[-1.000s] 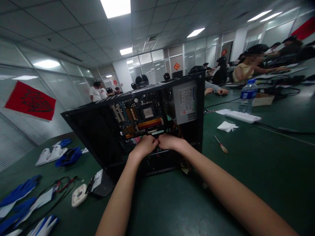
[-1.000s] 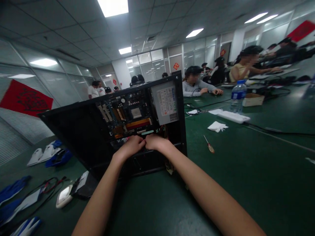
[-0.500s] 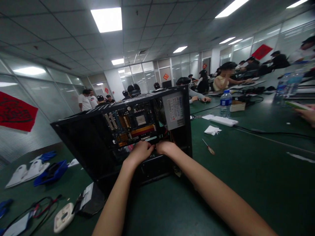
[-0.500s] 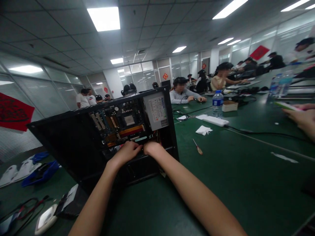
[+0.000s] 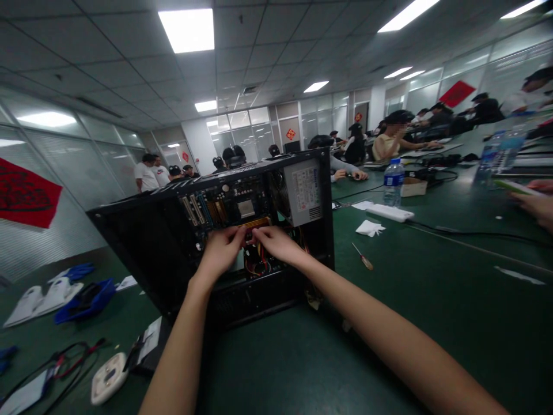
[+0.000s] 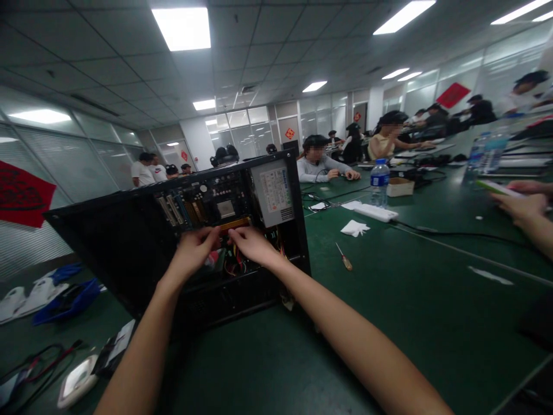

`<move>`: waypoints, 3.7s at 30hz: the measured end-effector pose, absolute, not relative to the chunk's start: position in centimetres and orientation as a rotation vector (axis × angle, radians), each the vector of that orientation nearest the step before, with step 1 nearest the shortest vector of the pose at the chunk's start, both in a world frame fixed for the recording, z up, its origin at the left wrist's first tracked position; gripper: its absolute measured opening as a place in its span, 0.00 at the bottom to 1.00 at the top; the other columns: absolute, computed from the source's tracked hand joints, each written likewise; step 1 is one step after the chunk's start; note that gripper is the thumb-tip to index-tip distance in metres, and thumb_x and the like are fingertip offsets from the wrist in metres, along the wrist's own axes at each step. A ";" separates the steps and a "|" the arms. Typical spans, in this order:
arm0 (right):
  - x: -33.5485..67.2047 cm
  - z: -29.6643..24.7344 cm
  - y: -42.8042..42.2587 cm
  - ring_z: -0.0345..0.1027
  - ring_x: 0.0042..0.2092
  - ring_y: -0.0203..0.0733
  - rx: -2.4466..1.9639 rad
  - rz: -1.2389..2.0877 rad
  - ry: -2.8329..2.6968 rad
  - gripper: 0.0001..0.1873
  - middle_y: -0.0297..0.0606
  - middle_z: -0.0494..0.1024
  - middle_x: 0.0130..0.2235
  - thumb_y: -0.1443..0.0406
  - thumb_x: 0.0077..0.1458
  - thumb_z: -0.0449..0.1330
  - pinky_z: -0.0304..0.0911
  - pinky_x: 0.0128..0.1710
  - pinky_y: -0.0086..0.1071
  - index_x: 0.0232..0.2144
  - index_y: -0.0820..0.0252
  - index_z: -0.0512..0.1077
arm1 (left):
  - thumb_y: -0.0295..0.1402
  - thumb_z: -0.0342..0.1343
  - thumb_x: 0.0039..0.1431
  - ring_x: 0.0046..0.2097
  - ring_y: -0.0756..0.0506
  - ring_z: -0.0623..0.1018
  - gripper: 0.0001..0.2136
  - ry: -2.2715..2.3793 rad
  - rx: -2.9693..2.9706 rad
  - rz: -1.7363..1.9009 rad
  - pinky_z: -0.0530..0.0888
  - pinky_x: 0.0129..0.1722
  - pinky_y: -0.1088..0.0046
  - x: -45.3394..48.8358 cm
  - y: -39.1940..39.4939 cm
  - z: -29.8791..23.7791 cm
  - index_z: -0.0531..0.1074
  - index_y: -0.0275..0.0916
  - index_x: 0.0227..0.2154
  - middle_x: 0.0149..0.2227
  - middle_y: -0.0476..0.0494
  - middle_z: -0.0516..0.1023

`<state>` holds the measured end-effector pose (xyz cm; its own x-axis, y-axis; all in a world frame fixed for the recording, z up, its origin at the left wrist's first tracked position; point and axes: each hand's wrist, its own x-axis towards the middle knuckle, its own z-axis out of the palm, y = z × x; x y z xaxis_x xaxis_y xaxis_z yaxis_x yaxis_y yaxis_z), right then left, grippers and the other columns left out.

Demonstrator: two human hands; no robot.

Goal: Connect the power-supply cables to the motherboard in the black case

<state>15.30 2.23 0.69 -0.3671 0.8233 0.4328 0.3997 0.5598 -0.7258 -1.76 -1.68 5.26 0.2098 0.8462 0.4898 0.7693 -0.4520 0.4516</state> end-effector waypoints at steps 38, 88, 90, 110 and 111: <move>19.0 8.7 -8.1 0.73 0.37 0.41 -0.796 0.448 -2.091 0.16 0.40 0.81 0.36 0.54 0.64 0.60 0.61 0.35 0.30 0.39 0.60 0.78 | 0.43 0.61 0.60 0.28 0.49 0.75 0.13 1.214 2.242 1.507 0.70 0.26 0.76 -0.4 -9.0 9.9 0.79 0.37 0.38 0.29 0.46 0.79; 19.9 8.3 -4.8 0.64 0.23 0.29 -0.616 1.166 -1.700 0.14 0.30 0.72 0.23 0.58 0.50 0.69 0.61 0.21 0.23 0.27 0.61 0.71 | 0.34 0.68 0.50 0.43 0.41 0.83 0.16 0.991 1.888 1.470 0.80 0.48 0.63 0.2 -8.9 9.7 0.81 0.34 0.42 0.44 0.37 0.84; 20.1 8.3 -4.8 0.65 0.23 0.30 -0.612 1.184 -1.706 0.16 0.30 0.73 0.24 0.57 0.50 0.70 0.64 0.23 0.24 0.27 0.62 0.71 | 0.33 0.67 0.51 0.43 0.41 0.83 0.16 0.998 1.909 1.473 0.80 0.47 0.64 0.3 -8.9 9.7 0.80 0.33 0.43 0.43 0.37 0.84; 19.0 7.0 -4.3 0.72 0.31 0.35 -0.479 1.256 -1.631 0.21 0.37 0.79 0.32 0.51 0.47 0.72 0.68 0.30 0.27 0.32 0.64 0.78 | 0.29 0.60 0.55 0.43 0.44 0.83 0.13 1.133 2.034 1.805 0.80 0.43 0.70 2.5 -8.3 8.1 0.77 0.36 0.44 0.44 0.40 0.83; 19.0 7.1 -4.4 0.72 0.31 0.35 -0.491 1.223 -1.638 0.21 0.37 0.79 0.31 0.50 0.47 0.72 0.67 0.30 0.27 0.31 0.63 0.77 | 0.29 0.59 0.56 0.43 0.44 0.83 0.13 1.130 2.035 1.810 0.80 0.44 0.70 2.6 -8.3 8.0 0.77 0.36 0.44 0.43 0.40 0.83</move>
